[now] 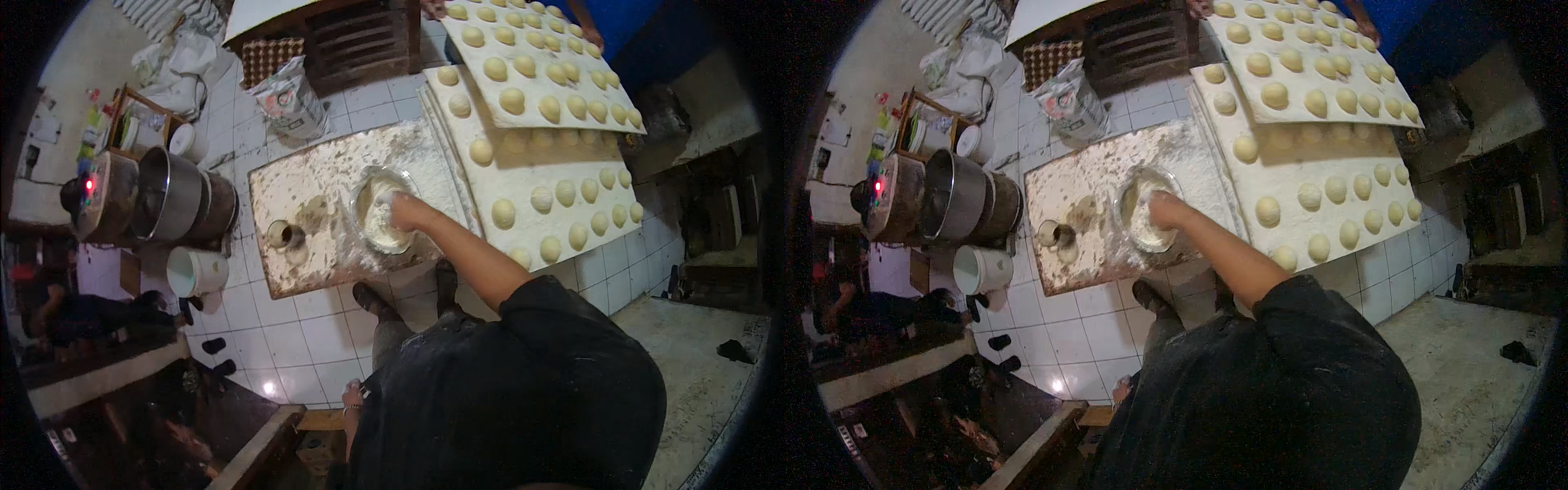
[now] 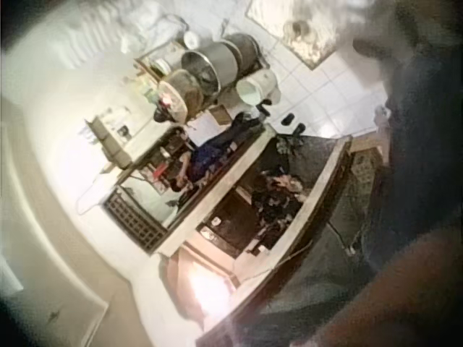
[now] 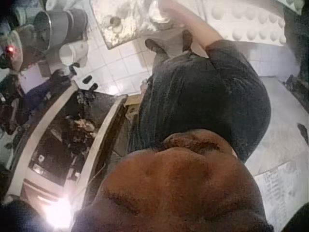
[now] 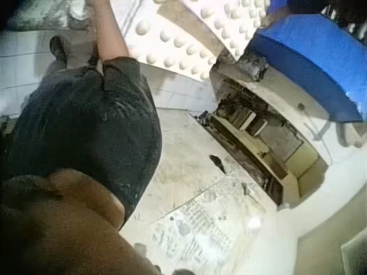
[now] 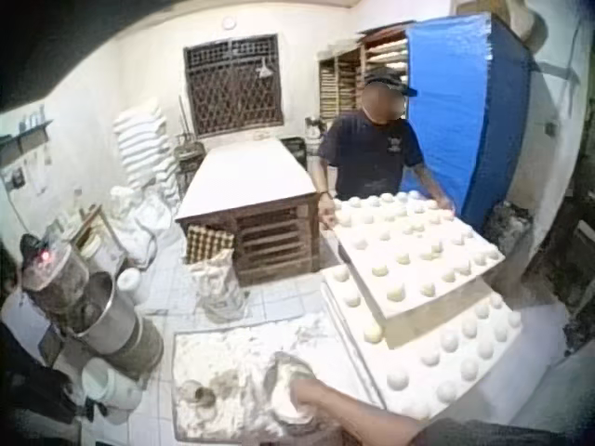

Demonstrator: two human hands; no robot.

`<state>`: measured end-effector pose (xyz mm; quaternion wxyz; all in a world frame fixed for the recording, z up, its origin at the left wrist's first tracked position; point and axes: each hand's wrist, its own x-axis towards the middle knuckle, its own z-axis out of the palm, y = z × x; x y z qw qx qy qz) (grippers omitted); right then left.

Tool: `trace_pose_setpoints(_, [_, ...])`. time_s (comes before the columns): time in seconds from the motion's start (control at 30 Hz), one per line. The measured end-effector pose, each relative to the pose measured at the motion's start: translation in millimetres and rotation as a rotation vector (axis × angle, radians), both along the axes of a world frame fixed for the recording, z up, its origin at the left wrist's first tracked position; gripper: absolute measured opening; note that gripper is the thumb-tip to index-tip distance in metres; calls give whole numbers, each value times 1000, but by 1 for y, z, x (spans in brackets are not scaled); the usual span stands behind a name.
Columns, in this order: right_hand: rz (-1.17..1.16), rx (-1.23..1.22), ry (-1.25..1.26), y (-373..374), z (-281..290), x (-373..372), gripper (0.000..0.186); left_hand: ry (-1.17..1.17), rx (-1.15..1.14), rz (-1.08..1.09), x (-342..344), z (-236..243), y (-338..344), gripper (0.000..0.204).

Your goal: The person sprinkles flour over portions of dough on a board and then presses a hole into the center of each dough portion to shape them into rings.

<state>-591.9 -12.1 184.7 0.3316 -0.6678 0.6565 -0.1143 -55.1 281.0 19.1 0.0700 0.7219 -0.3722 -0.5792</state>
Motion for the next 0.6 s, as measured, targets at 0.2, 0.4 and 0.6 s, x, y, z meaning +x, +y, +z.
trace_pose_setpoints(0.2, [-38, -228, 347, -37, -34, 56, 23, -92, -96, -164, 91, -36, -23, 32])
trace_pose_setpoints(0.4, [0, 225, 416, -20, -23, 45, 24, -26, 141, 388, 126, -10, -111, 27])
trace_pose_setpoints(0.6, [-369, 259, 496, -19, -43, 87, 32, 3, 127, 307, 135, -9, -183, 28])
